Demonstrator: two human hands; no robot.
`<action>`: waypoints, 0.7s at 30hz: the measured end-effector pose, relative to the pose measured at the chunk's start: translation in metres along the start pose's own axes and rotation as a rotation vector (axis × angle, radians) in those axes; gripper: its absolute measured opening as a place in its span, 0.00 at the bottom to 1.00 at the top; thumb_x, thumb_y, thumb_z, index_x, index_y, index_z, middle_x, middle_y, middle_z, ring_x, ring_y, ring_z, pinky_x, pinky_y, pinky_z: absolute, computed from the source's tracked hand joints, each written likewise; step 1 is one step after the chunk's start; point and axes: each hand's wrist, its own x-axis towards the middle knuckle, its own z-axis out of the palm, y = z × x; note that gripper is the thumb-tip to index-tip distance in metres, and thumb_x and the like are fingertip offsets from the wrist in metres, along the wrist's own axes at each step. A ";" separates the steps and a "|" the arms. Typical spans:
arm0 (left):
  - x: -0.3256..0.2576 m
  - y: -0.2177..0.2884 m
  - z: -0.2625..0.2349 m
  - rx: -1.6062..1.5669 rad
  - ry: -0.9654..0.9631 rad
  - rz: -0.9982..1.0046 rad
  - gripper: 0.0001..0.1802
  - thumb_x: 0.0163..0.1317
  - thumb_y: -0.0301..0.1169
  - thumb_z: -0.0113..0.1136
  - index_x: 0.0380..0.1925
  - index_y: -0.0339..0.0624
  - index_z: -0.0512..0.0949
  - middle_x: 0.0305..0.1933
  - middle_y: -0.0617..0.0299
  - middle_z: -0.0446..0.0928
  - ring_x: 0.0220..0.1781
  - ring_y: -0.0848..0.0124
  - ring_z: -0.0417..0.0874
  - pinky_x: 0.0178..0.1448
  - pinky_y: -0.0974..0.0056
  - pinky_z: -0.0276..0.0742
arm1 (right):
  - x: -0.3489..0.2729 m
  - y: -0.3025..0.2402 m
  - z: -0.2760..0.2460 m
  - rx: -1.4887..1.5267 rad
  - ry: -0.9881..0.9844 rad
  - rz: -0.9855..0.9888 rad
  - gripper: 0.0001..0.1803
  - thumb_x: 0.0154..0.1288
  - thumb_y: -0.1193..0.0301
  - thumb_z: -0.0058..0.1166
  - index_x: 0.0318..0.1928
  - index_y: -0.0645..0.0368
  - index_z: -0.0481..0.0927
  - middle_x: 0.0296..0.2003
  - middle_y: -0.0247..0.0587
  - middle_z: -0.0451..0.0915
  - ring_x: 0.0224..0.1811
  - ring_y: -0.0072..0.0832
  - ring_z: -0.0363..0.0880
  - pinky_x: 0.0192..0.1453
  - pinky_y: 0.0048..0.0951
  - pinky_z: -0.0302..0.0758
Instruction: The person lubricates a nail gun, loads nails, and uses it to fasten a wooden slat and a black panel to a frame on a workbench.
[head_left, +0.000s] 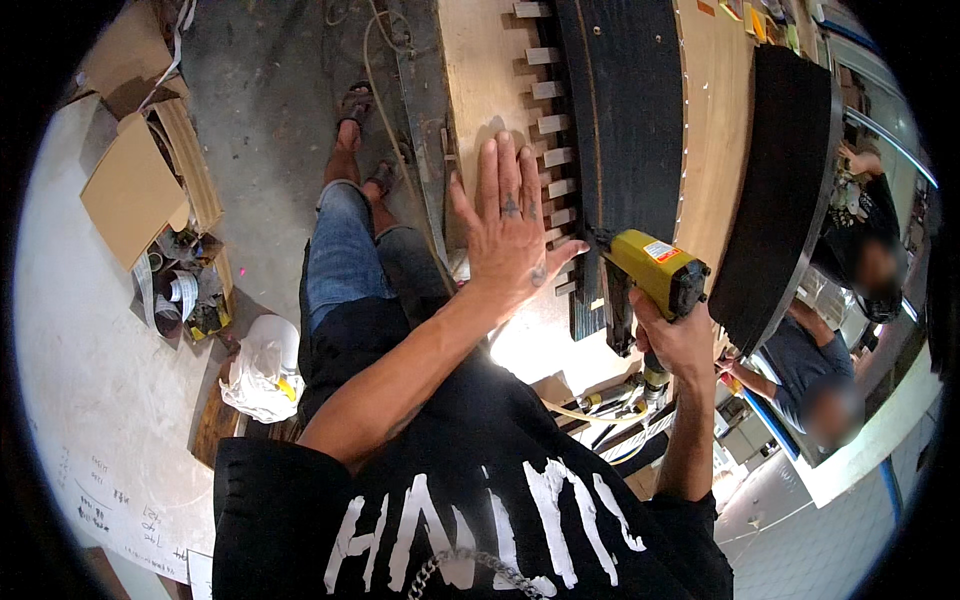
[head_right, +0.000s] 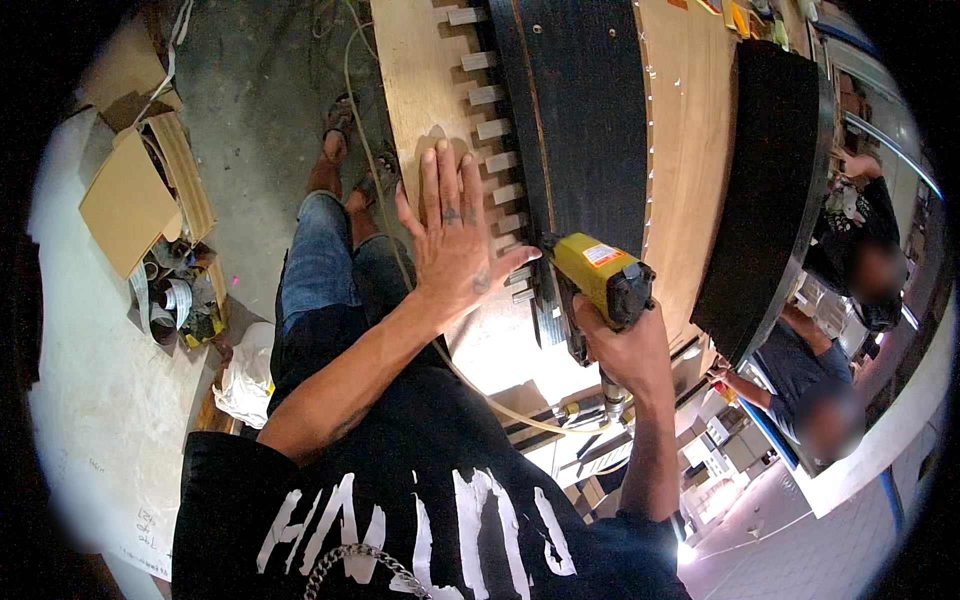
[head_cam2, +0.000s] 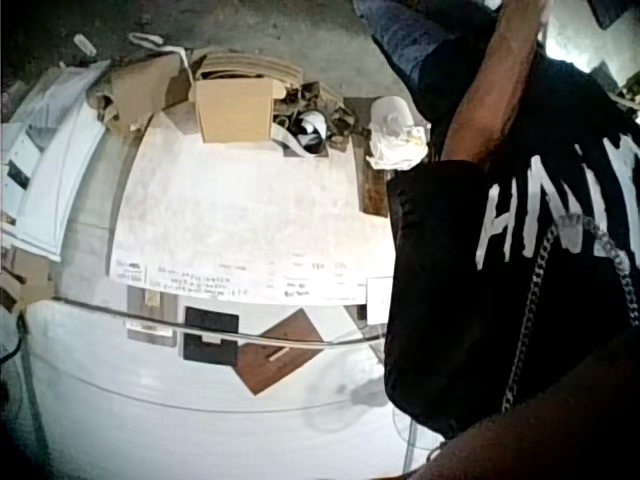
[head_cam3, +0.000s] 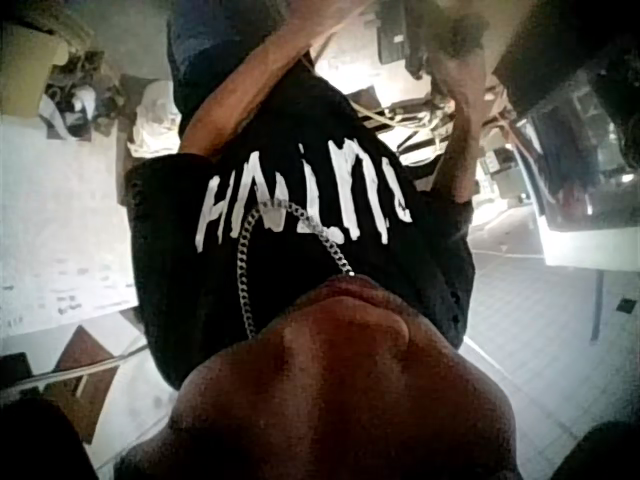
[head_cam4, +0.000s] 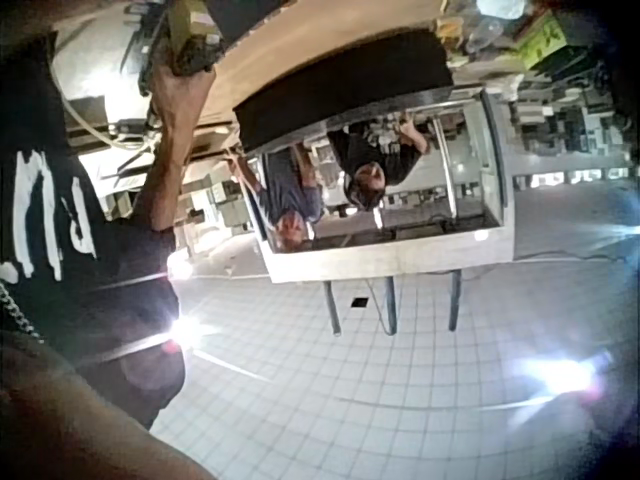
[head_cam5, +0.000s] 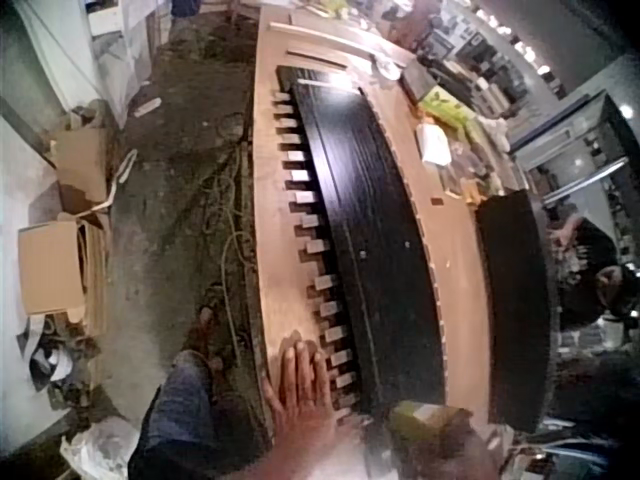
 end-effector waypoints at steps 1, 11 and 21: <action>0.000 0.000 0.000 0.002 0.000 -0.001 0.74 0.42 0.70 0.64 0.71 0.29 0.36 0.76 0.35 0.27 0.78 0.45 0.21 0.70 0.29 0.18 | 0.000 -0.002 0.000 -0.012 0.000 0.003 0.18 0.62 0.68 0.58 0.50 0.65 0.78 0.23 0.33 0.78 0.19 0.17 0.73 0.22 0.23 0.69; -0.002 0.000 -0.007 0.025 -0.069 0.001 0.71 0.43 0.66 0.66 0.70 0.26 0.39 0.76 0.34 0.27 0.77 0.44 0.21 0.70 0.28 0.19 | 0.005 0.002 0.001 -0.080 0.013 -0.054 0.18 0.61 0.67 0.58 0.47 0.66 0.79 0.24 0.35 0.79 0.19 0.19 0.74 0.24 0.25 0.70; -0.003 -0.004 -0.014 0.138 -0.163 0.028 0.68 0.45 0.65 0.65 0.70 0.26 0.43 0.76 0.37 0.30 0.78 0.46 0.24 0.71 0.30 0.22 | -0.011 0.025 -0.002 0.025 0.009 0.051 0.16 0.63 0.65 0.59 0.44 0.64 0.78 0.20 0.32 0.76 0.17 0.19 0.74 0.20 0.23 0.69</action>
